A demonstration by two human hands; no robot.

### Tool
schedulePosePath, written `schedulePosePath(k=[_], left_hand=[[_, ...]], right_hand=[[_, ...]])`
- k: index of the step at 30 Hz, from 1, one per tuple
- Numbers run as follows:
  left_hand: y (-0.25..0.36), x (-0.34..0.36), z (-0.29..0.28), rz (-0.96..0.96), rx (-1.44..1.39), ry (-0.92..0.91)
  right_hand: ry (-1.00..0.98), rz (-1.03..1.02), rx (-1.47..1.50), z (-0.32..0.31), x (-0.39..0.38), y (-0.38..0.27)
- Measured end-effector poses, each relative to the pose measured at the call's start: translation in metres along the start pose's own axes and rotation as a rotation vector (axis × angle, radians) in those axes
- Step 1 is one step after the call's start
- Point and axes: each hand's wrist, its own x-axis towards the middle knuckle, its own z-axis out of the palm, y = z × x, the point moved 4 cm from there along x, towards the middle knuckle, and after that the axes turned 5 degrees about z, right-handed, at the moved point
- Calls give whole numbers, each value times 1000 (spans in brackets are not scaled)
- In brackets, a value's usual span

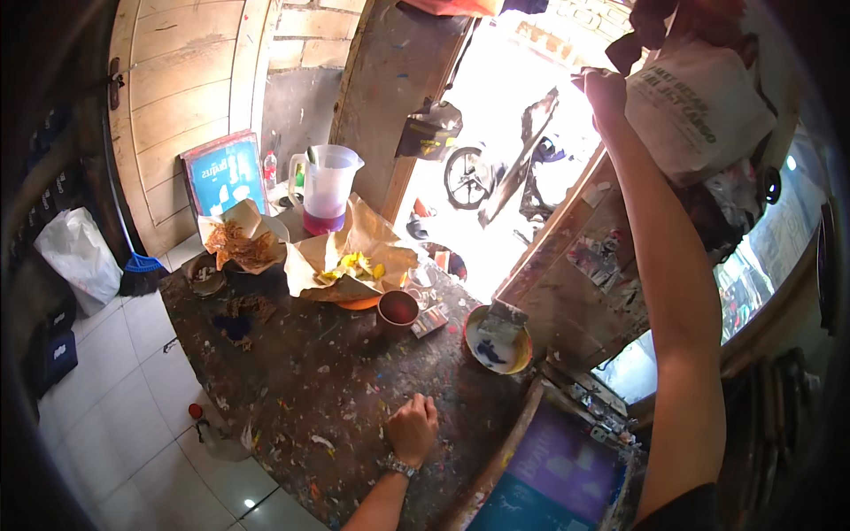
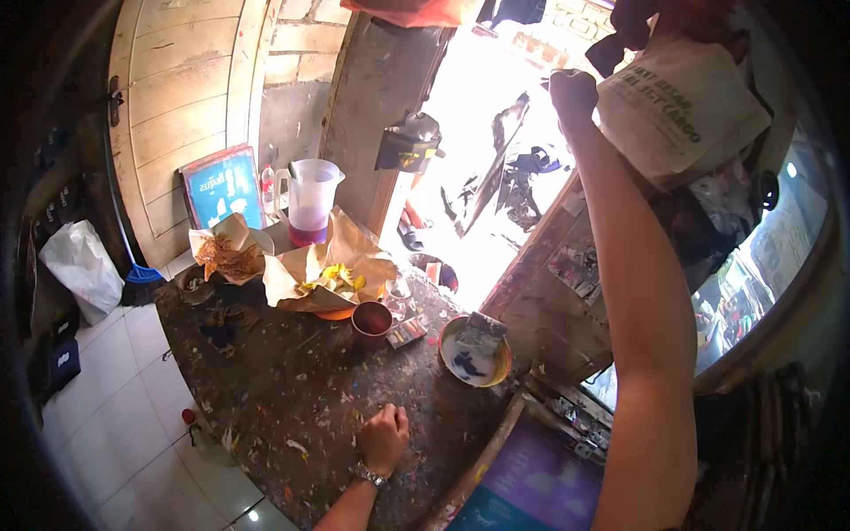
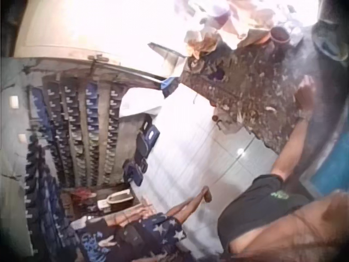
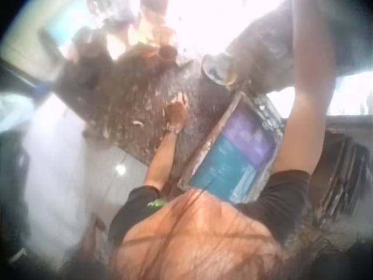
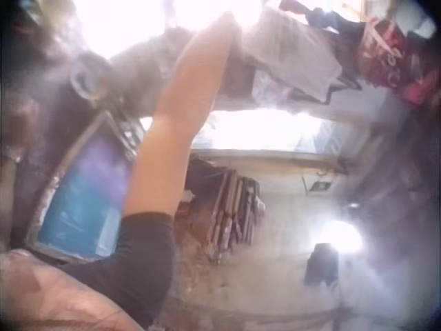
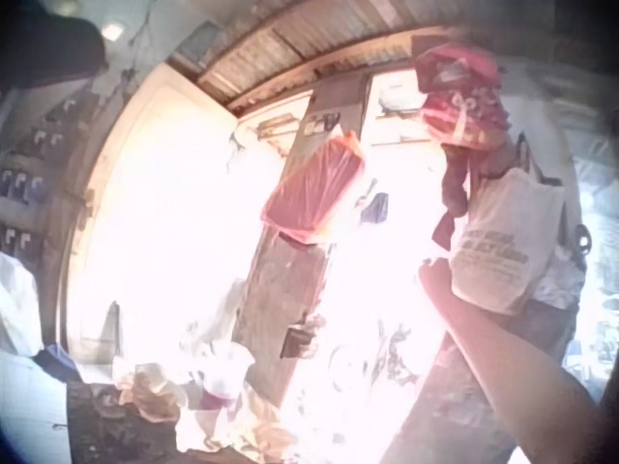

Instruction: The person screen prints designs onto black sheets by lowering a mesh frame, applying ink with a squeegee, and then lifting the frame to remove the printed sheet. Afterward, the person wipes the mesh screen with a cloth.

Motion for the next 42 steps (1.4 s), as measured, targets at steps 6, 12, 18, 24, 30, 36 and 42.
schedulePosePath(k=[6, 12, 18, 24, 30, 36, 42], left_hand=[[-2, 0, -5, 14, 15, -17], [7, -3, 5, 15, -122, -8], [-6, -1, 0, -58, -194, -12], [-20, 5, -7, -130, -166, -10], [0, 4, 1, -32, -120, 41], [-8, 0, -8, -2, -56, 89], [-11, -4, -3, -31, -49, 20]], right_hand=[[345, -375, -690, 61, -44, 81], [5, 369, -269, 96, -146, 340], [-520, 402, -633, 139, -265, 353], [-704, 159, -991, 78, -292, 192], [-1290, 377, -934, -40, -417, 212], [-1187, 348, -831, -12, -446, 218], [-1068, 651, -645, -17, -450, 253]])
